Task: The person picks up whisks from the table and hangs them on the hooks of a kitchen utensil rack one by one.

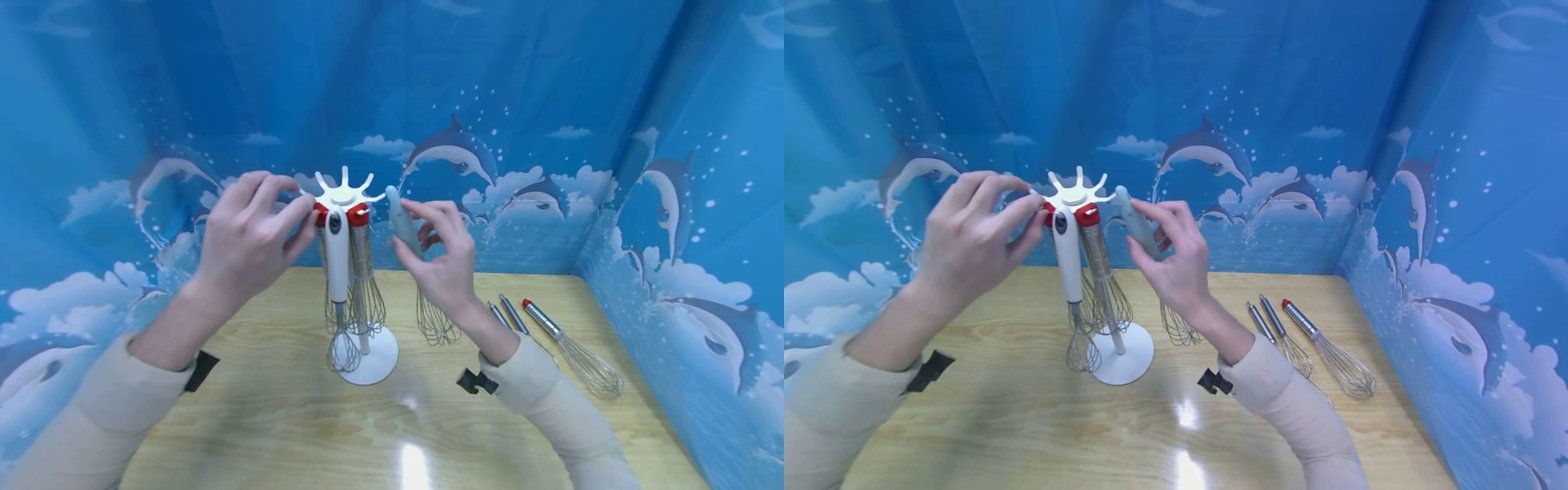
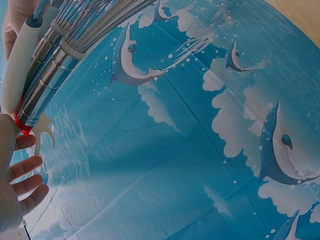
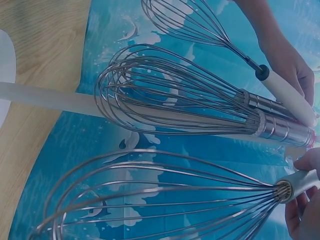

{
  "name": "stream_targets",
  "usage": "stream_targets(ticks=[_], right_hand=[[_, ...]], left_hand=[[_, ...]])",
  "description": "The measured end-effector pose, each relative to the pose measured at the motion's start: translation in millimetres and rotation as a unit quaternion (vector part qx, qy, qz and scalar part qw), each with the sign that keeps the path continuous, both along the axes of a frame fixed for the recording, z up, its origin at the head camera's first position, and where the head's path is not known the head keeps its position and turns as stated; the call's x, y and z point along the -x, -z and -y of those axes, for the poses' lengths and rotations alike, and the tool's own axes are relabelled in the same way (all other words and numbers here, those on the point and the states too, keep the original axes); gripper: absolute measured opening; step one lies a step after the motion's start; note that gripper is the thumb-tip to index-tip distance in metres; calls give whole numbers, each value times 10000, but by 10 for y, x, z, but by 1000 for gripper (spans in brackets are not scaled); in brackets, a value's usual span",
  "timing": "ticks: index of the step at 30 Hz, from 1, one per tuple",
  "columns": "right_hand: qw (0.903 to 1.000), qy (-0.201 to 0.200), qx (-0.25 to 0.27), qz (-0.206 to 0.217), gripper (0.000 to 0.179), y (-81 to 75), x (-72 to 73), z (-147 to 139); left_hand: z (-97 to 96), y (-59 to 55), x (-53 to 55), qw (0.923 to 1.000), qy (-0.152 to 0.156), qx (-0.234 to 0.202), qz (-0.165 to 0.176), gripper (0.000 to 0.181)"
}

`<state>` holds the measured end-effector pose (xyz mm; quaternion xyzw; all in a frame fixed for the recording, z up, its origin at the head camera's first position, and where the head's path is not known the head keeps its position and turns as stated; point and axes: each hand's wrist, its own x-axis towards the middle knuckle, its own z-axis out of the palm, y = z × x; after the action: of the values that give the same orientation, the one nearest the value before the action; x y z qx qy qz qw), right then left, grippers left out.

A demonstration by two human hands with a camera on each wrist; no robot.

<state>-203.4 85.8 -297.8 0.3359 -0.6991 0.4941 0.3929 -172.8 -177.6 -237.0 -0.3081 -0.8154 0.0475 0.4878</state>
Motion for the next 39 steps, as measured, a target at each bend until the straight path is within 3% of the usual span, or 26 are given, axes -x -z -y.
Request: stream_targets(ticks=[39], right_hand=[[9994, -46, -227, -273, 45, 45, 60, 132]], left_hand=[[-3, 11, -9, 9998, -118, -47, 120, 27]])
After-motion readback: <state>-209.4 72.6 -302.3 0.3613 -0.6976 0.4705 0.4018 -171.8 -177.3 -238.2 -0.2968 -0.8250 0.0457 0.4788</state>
